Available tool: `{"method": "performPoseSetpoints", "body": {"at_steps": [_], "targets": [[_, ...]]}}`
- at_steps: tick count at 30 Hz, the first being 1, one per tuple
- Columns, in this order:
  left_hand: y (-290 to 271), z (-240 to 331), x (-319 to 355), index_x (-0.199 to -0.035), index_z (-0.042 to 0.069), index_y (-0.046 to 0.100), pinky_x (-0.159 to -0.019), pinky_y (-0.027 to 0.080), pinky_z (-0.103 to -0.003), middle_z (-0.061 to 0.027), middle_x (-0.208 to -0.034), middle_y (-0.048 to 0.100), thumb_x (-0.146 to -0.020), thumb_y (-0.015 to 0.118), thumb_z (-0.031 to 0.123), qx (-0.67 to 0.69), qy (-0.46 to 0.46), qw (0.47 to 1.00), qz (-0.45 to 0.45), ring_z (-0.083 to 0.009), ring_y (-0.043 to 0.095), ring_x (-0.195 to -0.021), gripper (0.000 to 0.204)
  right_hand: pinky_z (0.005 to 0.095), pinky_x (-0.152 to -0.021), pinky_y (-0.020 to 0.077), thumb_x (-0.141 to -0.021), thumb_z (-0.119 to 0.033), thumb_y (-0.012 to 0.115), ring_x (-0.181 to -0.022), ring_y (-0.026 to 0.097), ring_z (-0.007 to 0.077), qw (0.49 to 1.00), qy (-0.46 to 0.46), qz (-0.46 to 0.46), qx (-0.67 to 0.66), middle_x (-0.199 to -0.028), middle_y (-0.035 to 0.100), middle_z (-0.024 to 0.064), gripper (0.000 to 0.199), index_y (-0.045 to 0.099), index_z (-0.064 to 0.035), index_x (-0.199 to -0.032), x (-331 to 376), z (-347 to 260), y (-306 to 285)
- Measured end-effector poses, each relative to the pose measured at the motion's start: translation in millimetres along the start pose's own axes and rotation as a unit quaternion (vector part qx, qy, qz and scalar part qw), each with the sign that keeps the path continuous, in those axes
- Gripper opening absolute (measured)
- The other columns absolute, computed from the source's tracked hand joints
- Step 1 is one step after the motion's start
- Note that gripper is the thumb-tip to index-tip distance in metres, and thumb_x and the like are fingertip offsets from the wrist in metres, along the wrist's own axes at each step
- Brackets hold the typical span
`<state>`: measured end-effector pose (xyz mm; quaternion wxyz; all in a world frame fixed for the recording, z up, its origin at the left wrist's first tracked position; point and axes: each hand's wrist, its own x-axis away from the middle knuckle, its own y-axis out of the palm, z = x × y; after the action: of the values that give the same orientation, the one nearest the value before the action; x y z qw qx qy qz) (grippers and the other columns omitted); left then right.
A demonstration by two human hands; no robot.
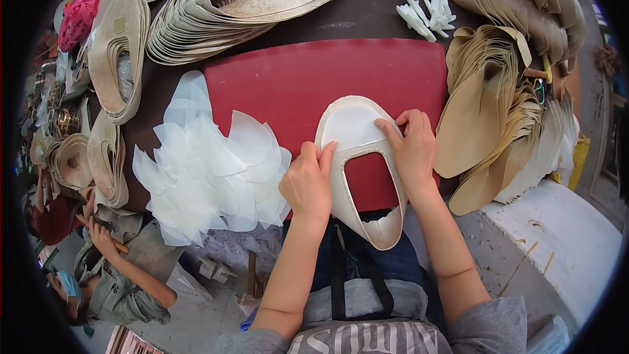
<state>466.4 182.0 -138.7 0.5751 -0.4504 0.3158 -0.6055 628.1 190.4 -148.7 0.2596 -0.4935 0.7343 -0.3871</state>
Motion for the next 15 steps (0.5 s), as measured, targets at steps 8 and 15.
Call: {"method": "performPoseSetpoints", "body": {"at_steps": [8, 15], "targets": [[10, 0, 15, -0.094, 0.003, 0.059, -0.061, 0.046, -0.027, -0.0076, -0.071, 0.06, -0.088, 0.067, 0.024, 0.056, 0.07, 0.982, 0.169, -0.0191, 0.056, -0.061, 0.023, 0.0231, -0.055, 0.0381, -0.087, -0.017, 0.066, -0.059, 0.045, 0.0139, 0.997, -0.013, -0.028, -0.077, -0.085, 0.052, 0.0043, 0.017, 0.056, -0.0041, -0.091, 6, 15, -15], [-27, -21, 17, -0.118, 0.001, 0.053, -0.073, 0.045, -0.023, -0.0102, -0.105, 0.059, -0.088, 0.065, 0.014, 0.568, -0.096, 0.809, -0.113, -0.0162, 0.056, -0.085, 0.035, 0.0151, -0.061, 0.0315, -0.096, -0.017, 0.057, -0.071, 0.038, 0.0031, 0.887, 0.094, -0.152, -0.427, -0.081, 0.046, -0.0046, 0.011, 0.051, -0.0084, -0.092, 8, 4, -47]]}}
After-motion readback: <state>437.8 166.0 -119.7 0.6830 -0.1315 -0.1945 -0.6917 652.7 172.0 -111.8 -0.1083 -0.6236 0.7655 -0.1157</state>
